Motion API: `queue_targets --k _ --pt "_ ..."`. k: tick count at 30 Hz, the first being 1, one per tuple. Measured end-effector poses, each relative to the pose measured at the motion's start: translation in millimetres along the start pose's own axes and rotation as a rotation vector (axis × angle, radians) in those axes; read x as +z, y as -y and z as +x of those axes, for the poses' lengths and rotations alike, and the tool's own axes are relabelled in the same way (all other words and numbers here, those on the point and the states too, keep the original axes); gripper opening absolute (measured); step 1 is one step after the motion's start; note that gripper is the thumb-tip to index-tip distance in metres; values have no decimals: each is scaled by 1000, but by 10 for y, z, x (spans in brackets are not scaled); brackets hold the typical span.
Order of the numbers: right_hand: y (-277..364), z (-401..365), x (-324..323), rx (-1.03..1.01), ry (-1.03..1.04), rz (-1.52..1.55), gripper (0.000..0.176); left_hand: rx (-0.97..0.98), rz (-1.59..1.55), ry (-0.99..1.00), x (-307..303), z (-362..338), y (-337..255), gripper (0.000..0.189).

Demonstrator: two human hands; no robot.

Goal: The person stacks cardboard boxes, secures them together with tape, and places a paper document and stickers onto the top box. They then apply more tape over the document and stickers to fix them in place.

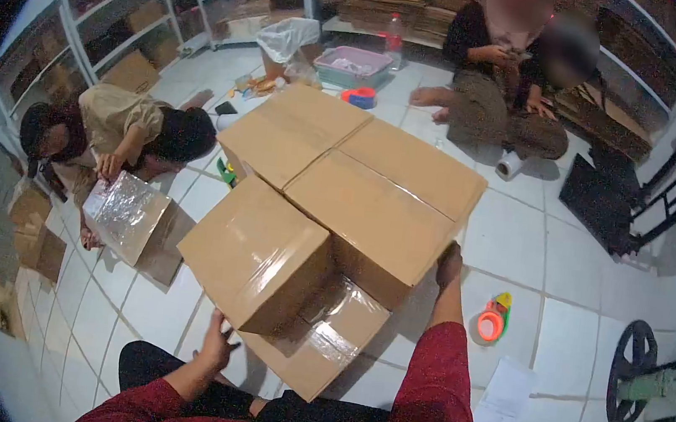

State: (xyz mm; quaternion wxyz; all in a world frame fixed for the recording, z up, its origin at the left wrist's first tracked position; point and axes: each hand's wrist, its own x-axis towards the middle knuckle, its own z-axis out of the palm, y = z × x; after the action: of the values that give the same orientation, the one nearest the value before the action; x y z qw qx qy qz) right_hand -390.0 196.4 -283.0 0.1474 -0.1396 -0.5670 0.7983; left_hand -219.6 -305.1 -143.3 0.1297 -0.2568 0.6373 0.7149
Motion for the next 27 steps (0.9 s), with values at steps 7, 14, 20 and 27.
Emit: queue_targets --k 7,14,20,27 --pt "8 -99 27 148 15 104 49 47 -39 48 156 27 35 69" --pt "252 -1337 -83 -30 -160 -38 49 149 -215 184 -15 342 -220 46" --pt "342 -2769 -4 111 -184 -160 53 12 95 202 -524 1137 -462 54" --pt "793 -3202 -232 212 260 -462 80 370 444 2 -514 913 -688 35"
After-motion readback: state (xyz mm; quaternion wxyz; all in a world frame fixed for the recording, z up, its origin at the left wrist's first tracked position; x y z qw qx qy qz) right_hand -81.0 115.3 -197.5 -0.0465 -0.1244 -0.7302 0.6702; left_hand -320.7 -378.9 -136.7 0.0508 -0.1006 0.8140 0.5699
